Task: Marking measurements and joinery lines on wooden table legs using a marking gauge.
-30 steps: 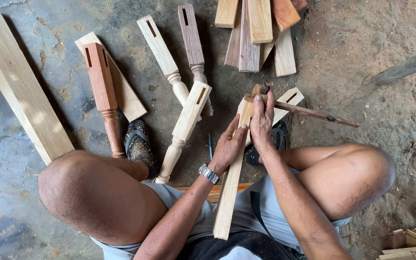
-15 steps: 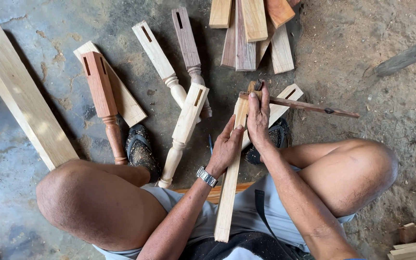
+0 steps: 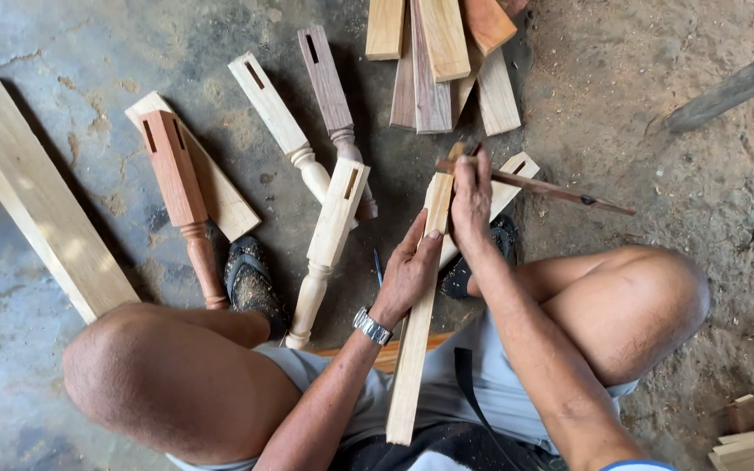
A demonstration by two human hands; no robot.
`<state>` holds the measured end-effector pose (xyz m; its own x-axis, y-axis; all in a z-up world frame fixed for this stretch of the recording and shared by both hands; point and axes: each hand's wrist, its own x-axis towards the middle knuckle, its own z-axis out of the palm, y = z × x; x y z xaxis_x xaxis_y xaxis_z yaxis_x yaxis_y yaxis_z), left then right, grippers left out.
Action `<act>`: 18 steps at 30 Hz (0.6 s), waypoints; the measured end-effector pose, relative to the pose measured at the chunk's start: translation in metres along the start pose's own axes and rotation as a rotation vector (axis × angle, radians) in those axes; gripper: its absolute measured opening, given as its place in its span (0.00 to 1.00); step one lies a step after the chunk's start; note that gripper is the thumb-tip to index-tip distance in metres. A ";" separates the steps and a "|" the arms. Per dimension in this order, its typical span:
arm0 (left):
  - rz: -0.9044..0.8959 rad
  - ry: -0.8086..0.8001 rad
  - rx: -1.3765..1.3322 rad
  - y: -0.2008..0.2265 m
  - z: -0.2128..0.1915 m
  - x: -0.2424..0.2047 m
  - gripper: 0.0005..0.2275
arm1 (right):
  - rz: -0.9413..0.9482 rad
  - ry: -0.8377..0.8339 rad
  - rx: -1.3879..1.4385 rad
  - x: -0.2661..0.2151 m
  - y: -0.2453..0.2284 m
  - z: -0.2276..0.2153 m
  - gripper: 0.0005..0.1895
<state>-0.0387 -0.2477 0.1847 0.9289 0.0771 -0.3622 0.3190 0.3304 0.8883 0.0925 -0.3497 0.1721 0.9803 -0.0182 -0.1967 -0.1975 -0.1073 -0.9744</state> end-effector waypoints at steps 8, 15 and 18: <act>-0.129 0.001 0.008 0.000 -0.004 0.008 0.28 | -0.110 -0.023 -0.120 -0.042 -0.018 0.006 0.35; -0.197 0.009 0.127 0.035 0.000 -0.009 0.29 | -0.088 -0.051 -0.165 -0.035 -0.015 0.008 0.31; -0.209 -0.024 0.198 0.035 -0.001 -0.015 0.28 | 0.230 0.045 -0.051 0.010 0.003 -0.004 0.34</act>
<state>-0.0413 -0.2361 0.2206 0.8424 0.0033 -0.5388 0.5326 0.1465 0.8336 0.1014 -0.3542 0.1677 0.9091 -0.0918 -0.4064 -0.4160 -0.1457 -0.8976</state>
